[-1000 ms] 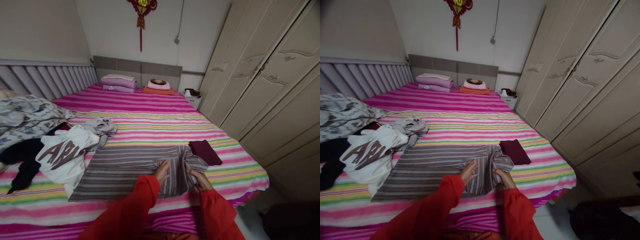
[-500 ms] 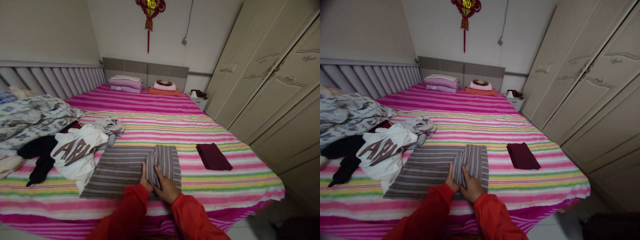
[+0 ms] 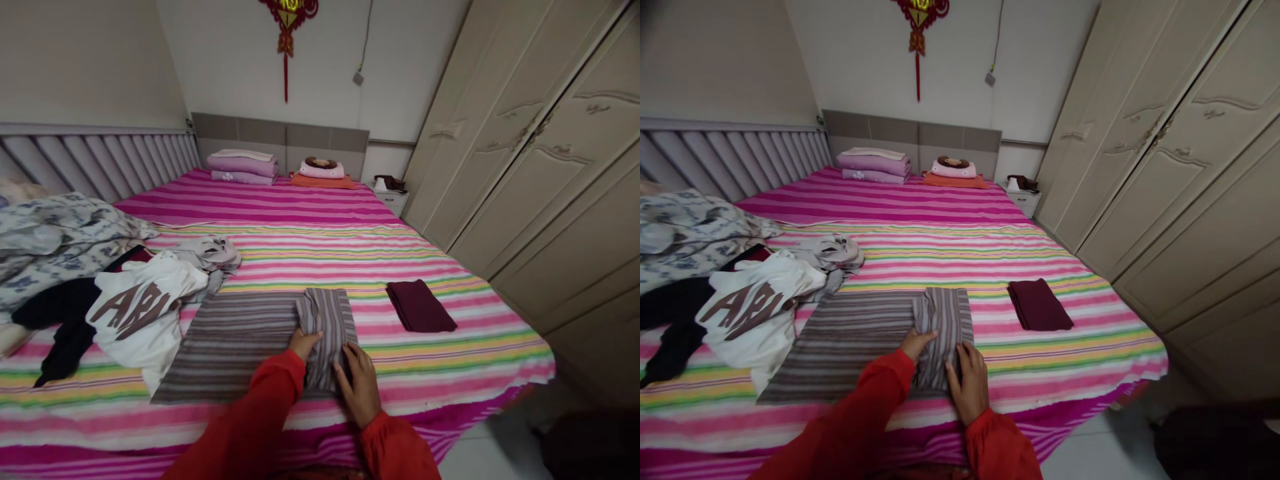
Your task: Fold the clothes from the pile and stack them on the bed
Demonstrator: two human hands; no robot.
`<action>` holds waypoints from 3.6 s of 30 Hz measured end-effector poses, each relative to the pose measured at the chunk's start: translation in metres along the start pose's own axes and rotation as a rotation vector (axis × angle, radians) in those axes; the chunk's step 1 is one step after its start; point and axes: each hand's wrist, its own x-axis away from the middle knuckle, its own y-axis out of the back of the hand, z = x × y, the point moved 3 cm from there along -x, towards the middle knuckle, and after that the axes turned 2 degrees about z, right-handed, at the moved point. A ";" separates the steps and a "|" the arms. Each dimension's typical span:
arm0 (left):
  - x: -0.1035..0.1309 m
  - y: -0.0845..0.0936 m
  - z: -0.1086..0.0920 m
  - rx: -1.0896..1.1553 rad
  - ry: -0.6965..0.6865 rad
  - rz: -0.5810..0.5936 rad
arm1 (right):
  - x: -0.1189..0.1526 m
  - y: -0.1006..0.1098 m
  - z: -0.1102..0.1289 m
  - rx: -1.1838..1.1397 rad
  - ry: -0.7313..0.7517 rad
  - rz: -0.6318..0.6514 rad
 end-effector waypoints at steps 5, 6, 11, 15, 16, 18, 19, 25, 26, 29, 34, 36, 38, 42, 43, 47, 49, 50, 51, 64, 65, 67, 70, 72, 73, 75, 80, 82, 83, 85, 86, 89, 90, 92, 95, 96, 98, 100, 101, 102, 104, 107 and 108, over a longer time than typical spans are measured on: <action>0.010 0.028 0.009 -0.089 -0.103 -0.142 | 0.010 -0.008 -0.003 0.134 0.047 0.033; 0.010 0.031 0.009 -0.112 -0.107 -0.154 | 0.009 -0.008 -0.002 0.150 0.048 0.041; 0.009 0.047 -0.009 -0.250 -0.126 -0.221 | -0.007 -0.013 0.009 0.198 0.081 0.098; 0.026 0.051 -0.048 -0.653 -0.545 -0.395 | -0.016 -0.029 0.004 0.212 0.144 0.222; 0.030 0.041 -0.055 -0.811 -0.682 -0.322 | -0.015 -0.034 0.002 0.212 0.156 0.245; 0.036 0.010 -0.056 -1.090 -0.833 0.022 | -0.013 -0.042 -0.004 0.210 0.171 0.257; 0.037 -0.007 -0.050 -1.189 -0.849 0.215 | -0.012 -0.046 -0.006 0.206 0.175 0.248; -0.007 -0.070 -0.010 -1.402 -0.729 0.545 | -0.003 -0.053 -0.008 0.175 0.161 0.186; -0.019 -0.072 -0.008 -1.408 -0.699 0.533 | -0.003 -0.054 -0.008 0.180 0.146 0.192; -0.053 -0.073 -0.009 -1.383 -0.665 0.469 | -0.005 -0.055 -0.009 0.198 0.132 0.231; -0.086 -0.074 -0.018 -1.315 -0.700 0.390 | 0.009 -0.051 -0.011 0.215 0.117 0.308; -0.097 -0.076 -0.020 -1.312 -0.674 0.361 | 0.026 -0.049 -0.012 0.211 0.104 0.344; -0.107 -0.077 -0.021 -1.314 -0.640 0.337 | 0.049 -0.046 -0.012 0.198 0.094 0.384; -0.117 -0.082 -0.024 -1.320 -0.609 0.320 | 0.091 -0.039 -0.012 0.138 0.066 0.502; -0.115 -0.082 -0.024 -1.324 -0.607 0.317 | 0.096 -0.035 -0.011 0.113 0.061 0.536; -0.084 -0.080 -0.017 -1.342 -0.628 0.349 | 0.092 -0.013 -0.007 -0.073 0.039 0.590; -0.059 -0.077 -0.006 -1.353 -0.679 0.441 | 0.076 0.003 -0.012 -0.187 -0.049 0.474; -0.045 -0.075 0.001 -1.363 -0.714 0.496 | 0.066 0.011 -0.016 -0.225 -0.106 0.379; -0.032 -0.073 0.009 -1.380 -0.755 0.551 | 0.054 0.019 -0.021 -0.242 -0.157 0.276; 0.053 -0.041 0.116 -1.720 -1.126 0.737 | -0.087 -0.037 -0.030 0.125 0.072 0.592; 0.054 -0.040 0.118 -1.705 -1.131 0.719 | -0.099 -0.044 -0.033 0.123 0.040 0.586; 0.058 -0.039 0.117 -1.669 -1.135 0.704 | -0.123 -0.056 -0.040 0.044 -0.064 0.539; 0.066 -0.038 0.113 -1.609 -1.117 0.740 | -0.151 -0.070 -0.051 -0.115 -0.219 0.429; 0.070 -0.035 0.113 -1.564 -1.082 0.735 | -0.159 -0.074 -0.056 -0.168 -0.268 0.364; 0.072 -0.033 0.115 -1.546 -1.065 0.725 | -0.158 -0.075 -0.058 -0.184 -0.279 0.331; 0.076 -0.028 0.122 -1.518 -1.051 0.725 | -0.146 -0.072 -0.062 -0.223 -0.304 0.260; 0.093 -0.004 0.116 -1.369 -1.069 0.564 | -0.081 -0.057 -0.074 -0.504 -0.520 0.058; 0.098 0.011 0.090 -1.275 -1.093 0.383 | -0.063 -0.053 -0.073 -0.649 -0.591 0.074; 0.098 0.018 0.073 -1.249 -1.104 0.303 | -0.059 -0.052 -0.070 -0.691 -0.597 0.117; 0.091 0.030 0.040 -1.265 -1.097 0.165 | -0.061 -0.048 -0.060 -0.746 -0.571 0.196; 0.084 0.035 0.025 -1.301 -1.063 0.102 | -0.066 -0.045 -0.055 -0.760 -0.551 0.217; 0.055 0.043 -0.006 -1.440 -0.874 -0.051 | -0.091 -0.037 -0.044 -0.785 -0.489 0.247; 0.046 0.044 -0.011 -1.481 -0.806 -0.094 | -0.100 -0.034 -0.043 -0.791 -0.475 0.255; 0.032 0.043 -0.013 -1.542 -0.703 -0.163 | -0.118 -0.023 -0.048 -0.799 -0.454 0.261; 0.021 0.037 -0.003 -1.592 -0.683 -0.172 | -0.137 0.000 -0.069 -0.773 -0.464 0.234; 0.020 0.034 0.002 -1.603 -0.702 -0.140 | -0.139 0.008 -0.077 -0.760 -0.490 0.235; 0.018 0.030 0.011 -1.608 -0.732 -0.082 | -0.136 0.022 -0.092 -0.767 -0.570 0.278; 0.018 0.028 0.015 -1.590 -0.731 -0.056 | -0.123 0.028 -0.100 -0.843 -0.670 0.363; 0.019 0.028 0.015 -1.572 -0.718 -0.050 | -0.115 0.030 -0.101 -0.894 -0.714 0.398; 0.019 0.028 0.014 -1.542 -0.701 -0.045 | -0.107 0.032 -0.100 -0.941 -0.744 0.420; 0.020 0.026 0.008 -1.427 -0.668 -0.040 | -0.093 0.034 -0.096 -0.998 -0.759 0.471; 0.020 0.017 -0.001 -1.108 -0.640 0.006 | -0.087 0.043 -0.084 -1.009 -0.704 0.546; 0.018 0.013 -0.002 -0.984 -0.622 0.033 | -0.090 0.048 -0.079 -1.003 -0.682 0.569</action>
